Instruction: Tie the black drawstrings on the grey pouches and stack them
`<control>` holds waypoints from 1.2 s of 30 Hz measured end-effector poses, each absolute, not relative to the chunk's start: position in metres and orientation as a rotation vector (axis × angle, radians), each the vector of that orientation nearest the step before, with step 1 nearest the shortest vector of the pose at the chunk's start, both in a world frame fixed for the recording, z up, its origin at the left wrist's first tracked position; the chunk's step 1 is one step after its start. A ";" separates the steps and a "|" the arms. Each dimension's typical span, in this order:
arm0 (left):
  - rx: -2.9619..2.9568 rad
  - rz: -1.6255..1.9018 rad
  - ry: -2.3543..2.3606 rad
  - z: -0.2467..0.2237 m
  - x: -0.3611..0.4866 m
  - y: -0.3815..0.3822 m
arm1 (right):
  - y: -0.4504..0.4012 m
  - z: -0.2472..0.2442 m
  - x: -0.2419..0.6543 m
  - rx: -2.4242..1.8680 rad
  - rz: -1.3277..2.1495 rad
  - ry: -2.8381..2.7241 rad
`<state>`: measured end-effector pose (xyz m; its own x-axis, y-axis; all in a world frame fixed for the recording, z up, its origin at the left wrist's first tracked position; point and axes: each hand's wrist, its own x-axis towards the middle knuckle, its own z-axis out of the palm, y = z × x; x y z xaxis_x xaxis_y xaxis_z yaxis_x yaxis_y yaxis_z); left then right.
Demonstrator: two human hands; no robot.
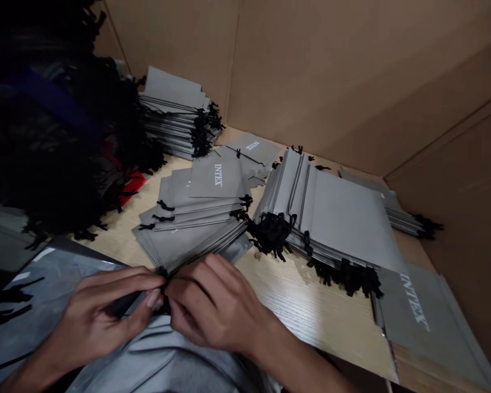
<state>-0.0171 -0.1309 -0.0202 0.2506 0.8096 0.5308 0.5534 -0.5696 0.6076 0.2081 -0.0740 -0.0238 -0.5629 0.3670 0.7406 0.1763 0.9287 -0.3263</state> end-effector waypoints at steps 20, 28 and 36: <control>2.329 1.385 1.353 -0.022 -0.005 -0.137 | -0.098 -0.046 0.213 -0.530 0.448 -2.092; 2.322 1.247 1.285 -0.021 -0.004 -0.135 | -0.097 -0.045 0.213 -0.445 0.282 -2.138; 2.247 1.156 1.290 -0.007 -0.011 -0.136 | -0.088 -0.032 0.218 -0.369 0.191 -2.223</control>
